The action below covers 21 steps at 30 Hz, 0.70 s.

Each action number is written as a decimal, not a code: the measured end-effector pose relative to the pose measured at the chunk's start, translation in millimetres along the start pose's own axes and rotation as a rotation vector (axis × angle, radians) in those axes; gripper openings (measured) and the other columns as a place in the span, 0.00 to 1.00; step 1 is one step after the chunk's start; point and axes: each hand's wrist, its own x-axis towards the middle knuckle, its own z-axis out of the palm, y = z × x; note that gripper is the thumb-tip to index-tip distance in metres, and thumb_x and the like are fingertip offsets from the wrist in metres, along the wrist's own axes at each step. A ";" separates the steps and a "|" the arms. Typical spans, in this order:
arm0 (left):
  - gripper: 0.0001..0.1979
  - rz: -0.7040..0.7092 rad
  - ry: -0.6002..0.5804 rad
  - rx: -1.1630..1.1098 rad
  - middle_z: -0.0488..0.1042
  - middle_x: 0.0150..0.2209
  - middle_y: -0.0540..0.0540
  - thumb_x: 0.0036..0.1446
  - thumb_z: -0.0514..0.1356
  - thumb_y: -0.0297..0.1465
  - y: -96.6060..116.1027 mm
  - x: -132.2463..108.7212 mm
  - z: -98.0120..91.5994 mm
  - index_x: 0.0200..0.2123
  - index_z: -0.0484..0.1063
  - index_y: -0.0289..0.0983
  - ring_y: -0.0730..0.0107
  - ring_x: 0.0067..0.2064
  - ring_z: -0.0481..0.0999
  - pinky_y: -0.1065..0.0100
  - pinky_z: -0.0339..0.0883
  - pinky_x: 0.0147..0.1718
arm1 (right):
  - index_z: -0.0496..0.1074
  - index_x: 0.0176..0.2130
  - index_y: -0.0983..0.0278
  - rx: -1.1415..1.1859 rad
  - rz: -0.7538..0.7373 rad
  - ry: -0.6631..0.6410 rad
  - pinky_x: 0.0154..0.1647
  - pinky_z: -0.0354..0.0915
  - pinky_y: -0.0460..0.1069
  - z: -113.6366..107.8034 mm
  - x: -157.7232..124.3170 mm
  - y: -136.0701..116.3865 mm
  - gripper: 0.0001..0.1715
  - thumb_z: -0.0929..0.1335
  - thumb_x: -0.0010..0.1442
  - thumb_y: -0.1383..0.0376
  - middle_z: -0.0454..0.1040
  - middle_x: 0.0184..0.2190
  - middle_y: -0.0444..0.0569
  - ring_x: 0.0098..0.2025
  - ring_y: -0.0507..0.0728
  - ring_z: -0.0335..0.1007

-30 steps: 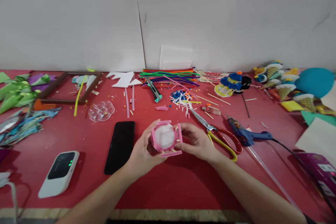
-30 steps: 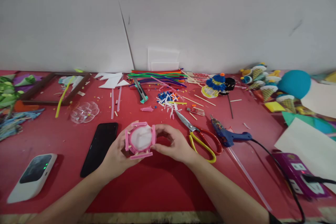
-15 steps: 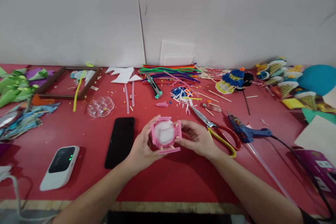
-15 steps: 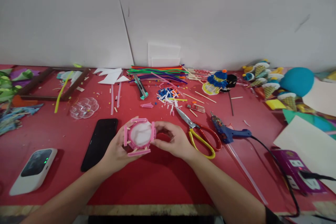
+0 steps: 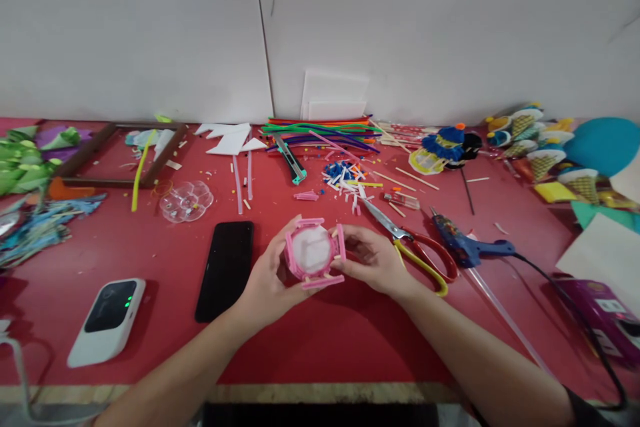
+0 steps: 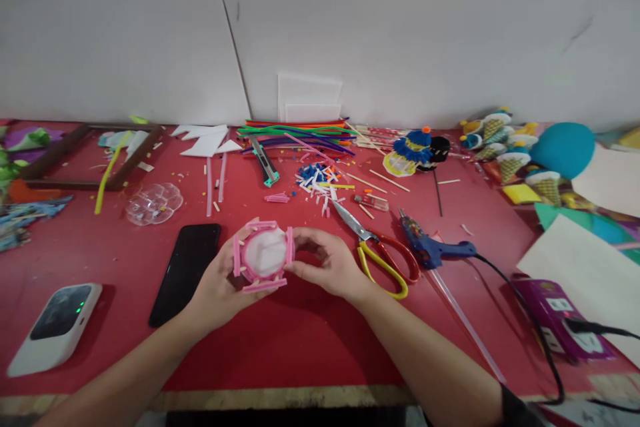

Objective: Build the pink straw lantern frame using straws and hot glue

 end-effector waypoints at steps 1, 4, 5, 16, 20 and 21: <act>0.42 -0.012 0.004 -0.018 0.69 0.63 0.35 0.46 0.74 0.34 0.1 -0.1 0.1 0.63 0.62 0.41 0.48 0.64 0.70 0.49 0.66 0.61 | 0.73 0.51 0.59 -0.001 -0.002 -0.003 0.50 0.75 0.52 0.1 0.1 0.6 0.24 0.76 0.56 0.61 0.80 0.40 0.49 0.43 0.55 0.78; 0.44 -0.039 -0.003 -0.099 0.68 0.63 0.34 0.46 0.74 0.35 2.2 0.5 0.7 0.64 0.60 0.41 0.49 0.61 0.73 0.51 0.69 0.58 | 0.72 0.51 0.59 -0.018 -0.007 -0.011 0.50 0.75 0.52 0.6 0.5 -0.9 0.23 0.76 0.57 0.59 0.80 0.40 0.49 0.43 0.55 0.78; 0.44 -0.045 -0.005 -0.122 0.69 0.63 0.34 0.46 0.73 0.35 3.2 1.0 0.9 0.65 0.60 0.41 0.50 0.61 0.74 0.51 0.70 0.58 | 0.71 0.51 0.59 -0.030 -0.009 -0.009 0.50 0.75 0.52 1.0 0.5 -2.7 0.23 0.75 0.58 0.59 0.79 0.40 0.49 0.43 0.55 0.78; 0.38 -0.433 0.102 -0.544 0.82 0.41 0.47 0.41 0.76 0.31 20.2 15.5 6.6 0.57 0.71 0.40 0.68 0.38 0.82 0.70 0.77 0.35 | 0.70 0.39 0.58 0.037 -0.007 0.153 0.36 0.76 0.49 23.9 -0.2 -6.8 0.16 0.73 0.59 0.51 0.77 0.32 0.45 0.34 0.53 0.77; 0.33 -0.563 0.112 -0.650 0.82 0.38 0.50 0.38 0.78 0.29 21.0 18.0 9.1 0.51 0.74 0.40 0.73 0.33 0.81 0.75 0.75 0.30 | 0.73 0.35 0.59 0.031 0.052 0.203 0.31 0.76 0.49 28.1 2.0 -6.1 0.18 0.74 0.56 0.49 0.78 0.28 0.44 0.27 0.53 0.77; 0.32 -0.572 0.108 -0.652 0.82 0.38 0.50 0.38 0.78 0.29 21.0 18.0 9.4 0.49 0.75 0.40 0.74 0.33 0.81 0.75 0.76 0.30 | 0.75 0.34 0.60 0.014 0.055 0.209 0.27 0.75 0.48 28.4 1.6 -6.8 0.17 0.74 0.56 0.49 0.78 0.25 0.43 0.23 0.52 0.76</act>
